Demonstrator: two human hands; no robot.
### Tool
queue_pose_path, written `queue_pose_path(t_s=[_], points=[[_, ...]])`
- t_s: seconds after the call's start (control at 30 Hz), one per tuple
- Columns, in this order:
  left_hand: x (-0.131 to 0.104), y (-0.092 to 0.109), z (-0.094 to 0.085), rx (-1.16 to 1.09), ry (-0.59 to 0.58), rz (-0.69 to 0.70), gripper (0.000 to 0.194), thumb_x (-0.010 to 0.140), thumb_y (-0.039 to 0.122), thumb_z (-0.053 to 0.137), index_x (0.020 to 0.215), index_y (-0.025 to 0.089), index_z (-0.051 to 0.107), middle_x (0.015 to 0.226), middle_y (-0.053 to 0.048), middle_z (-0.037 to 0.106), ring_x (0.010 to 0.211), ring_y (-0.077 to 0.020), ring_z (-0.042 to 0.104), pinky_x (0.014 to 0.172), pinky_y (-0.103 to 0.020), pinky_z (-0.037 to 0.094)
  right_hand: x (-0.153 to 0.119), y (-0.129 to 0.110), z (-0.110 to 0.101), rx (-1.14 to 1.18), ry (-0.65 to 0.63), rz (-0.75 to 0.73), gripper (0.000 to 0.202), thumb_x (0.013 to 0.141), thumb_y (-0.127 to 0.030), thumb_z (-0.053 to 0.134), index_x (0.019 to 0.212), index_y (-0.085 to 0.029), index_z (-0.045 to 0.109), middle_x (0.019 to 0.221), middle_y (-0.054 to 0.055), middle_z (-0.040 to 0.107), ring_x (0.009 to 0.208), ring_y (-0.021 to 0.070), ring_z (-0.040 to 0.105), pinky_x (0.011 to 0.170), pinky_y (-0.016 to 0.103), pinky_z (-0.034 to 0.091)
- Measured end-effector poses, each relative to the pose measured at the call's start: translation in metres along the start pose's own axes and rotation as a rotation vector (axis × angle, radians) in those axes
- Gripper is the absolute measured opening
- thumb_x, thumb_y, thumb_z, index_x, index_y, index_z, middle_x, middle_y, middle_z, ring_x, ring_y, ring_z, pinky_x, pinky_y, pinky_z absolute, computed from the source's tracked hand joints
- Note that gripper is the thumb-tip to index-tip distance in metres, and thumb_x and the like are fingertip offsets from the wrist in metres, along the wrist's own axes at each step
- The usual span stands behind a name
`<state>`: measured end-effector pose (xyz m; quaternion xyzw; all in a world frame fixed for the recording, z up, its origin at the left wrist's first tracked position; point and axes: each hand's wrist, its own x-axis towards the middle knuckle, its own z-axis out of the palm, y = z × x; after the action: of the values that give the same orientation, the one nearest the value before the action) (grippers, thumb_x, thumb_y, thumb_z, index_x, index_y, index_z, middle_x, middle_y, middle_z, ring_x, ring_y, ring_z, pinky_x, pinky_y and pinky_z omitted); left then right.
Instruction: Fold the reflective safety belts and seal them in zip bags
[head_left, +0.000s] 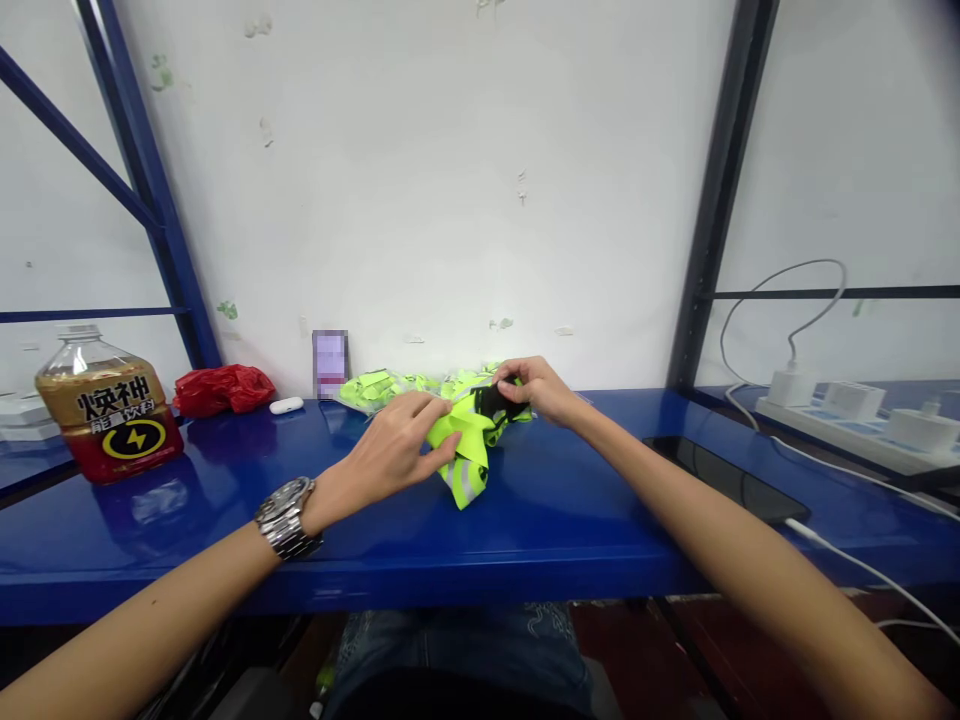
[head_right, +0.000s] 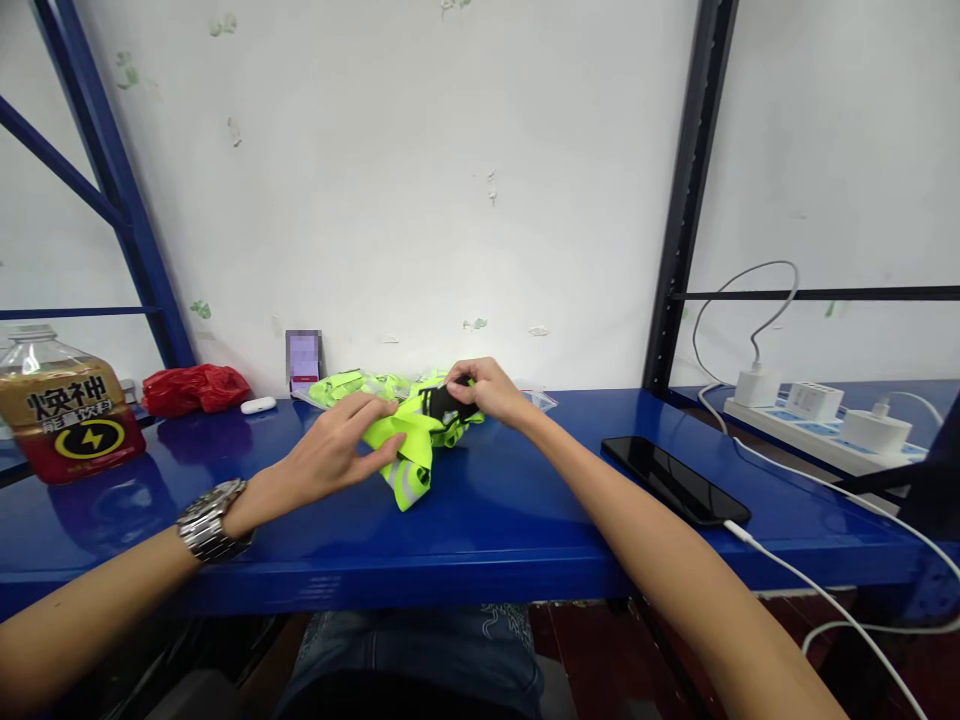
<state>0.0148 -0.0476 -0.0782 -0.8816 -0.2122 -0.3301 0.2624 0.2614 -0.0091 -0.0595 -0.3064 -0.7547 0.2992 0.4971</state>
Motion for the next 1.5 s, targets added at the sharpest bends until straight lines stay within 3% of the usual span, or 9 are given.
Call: queue_pose_path(t_s=[0.3, 0.47, 0.6, 0.7, 0.83, 0.93, 1.13, 1.4, 1.5], points=[[-0.025, -0.006, -0.025, 0.231, -0.139, 0.198, 0.019, 0.092, 0.027, 0.048, 0.079, 0.018, 0.059, 0.073, -0.003, 0.059, 0.071, -0.0167, 0.051, 0.080, -0.039, 0.040, 0.001, 0.000, -0.001, 0.316, 0.240, 0.219, 0.020, 0.053, -0.022, 0.067, 0.050, -0.017, 0.047, 0.052, -0.003, 0.045, 0.052, 0.0097, 0.040, 0.051, 0.024, 0.028], [-0.033, -0.006, -0.023, 0.136, -0.158, -0.044, 0.032, 0.091, 0.043, 0.049, 0.076, 0.018, 0.060, 0.069, -0.004, 0.060, 0.074, -0.0208, 0.056, 0.082, -0.045, 0.043, -0.004, -0.009, -0.013, 0.569, 0.326, 0.260, 0.025, 0.060, -0.026, 0.070, 0.056, -0.018, 0.047, 0.056, -0.002, 0.048, 0.051, 0.0109, 0.044, 0.050, 0.025, 0.036], [-0.011, -0.003, -0.014, -0.180, -0.059, -0.353, 0.080, 0.077, 0.055, 0.065, 0.141, 0.018, 0.031, 0.139, -0.018, 0.044, 0.122, -0.0325, 0.047, 0.096, -0.049, 0.043, -0.007, -0.017, -0.007, 0.544, 0.234, 0.259, 0.023, 0.061, -0.024, 0.073, 0.059, -0.016, 0.052, 0.059, -0.001, 0.052, 0.053, 0.0104, 0.047, 0.051, 0.023, 0.037], [0.013, 0.002, 0.003, -0.541, -0.098, -0.391, 0.109, 0.064, 0.054, 0.078, 0.148, 0.022, 0.015, 0.149, -0.017, 0.033, 0.130, -0.0340, 0.042, 0.103, -0.049, 0.041, -0.009, -0.031, 0.006, 0.538, 0.106, 0.198, 0.022, 0.061, -0.023, 0.075, 0.061, -0.016, 0.054, 0.061, -0.001, 0.055, 0.054, 0.0104, 0.049, 0.051, 0.022, 0.037], [0.029, 0.011, 0.030, -1.037, -0.081, -0.372, 0.089, 0.065, 0.041, 0.081, 0.138, 0.020, 0.035, 0.134, -0.014, 0.052, 0.121, -0.0303, 0.053, 0.101, -0.045, 0.044, -0.010, -0.056, 0.011, 0.589, 0.062, 0.097, 0.024, 0.067, -0.031, 0.074, 0.067, -0.016, 0.055, 0.059, -0.001, 0.054, 0.051, 0.0099, 0.047, 0.049, 0.023, 0.037], [0.026, 0.014, 0.046, -1.194, -0.243, -0.343, 0.068, 0.069, 0.036, 0.078, 0.127, 0.016, 0.048, 0.119, -0.013, 0.062, 0.109, -0.0283, 0.060, 0.091, -0.040, 0.051, -0.008, -0.074, 0.006, 0.599, 0.094, 0.006, 0.026, 0.071, -0.033, 0.073, 0.067, -0.017, 0.053, 0.059, -0.002, 0.050, 0.049, 0.0081, 0.042, 0.047, 0.023, 0.036], [0.015, -0.025, 0.058, -0.507, -0.245, -0.371, 0.013, 0.077, 0.027, 0.059, 0.084, 0.016, 0.061, 0.080, -0.002, 0.064, 0.074, -0.0189, 0.059, 0.069, -0.032, 0.048, -0.009, -0.106, -0.021, 0.454, 0.181, -0.075, 0.020, 0.077, -0.029, 0.067, 0.066, -0.018, 0.054, 0.060, -0.001, 0.046, 0.050, 0.0099, 0.045, 0.047, 0.026, 0.038], [0.025, -0.111, 0.037, 0.423, -0.042, -0.692, 0.029, 0.086, 0.026, 0.044, 0.110, 0.014, 0.055, 0.114, -0.022, 0.056, 0.111, -0.0389, 0.047, 0.085, -0.053, 0.039, -0.012, -0.096, -0.027, 0.198, 0.082, 0.102, 0.012, 0.065, -0.021, 0.071, 0.065, -0.015, 0.060, 0.062, 0.004, 0.058, 0.058, 0.0159, 0.055, 0.054, 0.030, 0.040], [0.032, -0.117, 0.040, 0.319, -0.274, -0.833, 0.038, 0.087, 0.027, 0.042, 0.121, 0.010, 0.048, 0.116, -0.026, 0.057, 0.112, -0.0387, 0.050, 0.087, -0.054, 0.038, -0.004, -0.061, -0.013, 0.071, 0.050, 0.106, 0.007, 0.064, -0.019, 0.066, 0.065, -0.015, 0.060, 0.064, 0.002, 0.057, 0.061, 0.0140, 0.052, 0.059, 0.028, 0.038]])
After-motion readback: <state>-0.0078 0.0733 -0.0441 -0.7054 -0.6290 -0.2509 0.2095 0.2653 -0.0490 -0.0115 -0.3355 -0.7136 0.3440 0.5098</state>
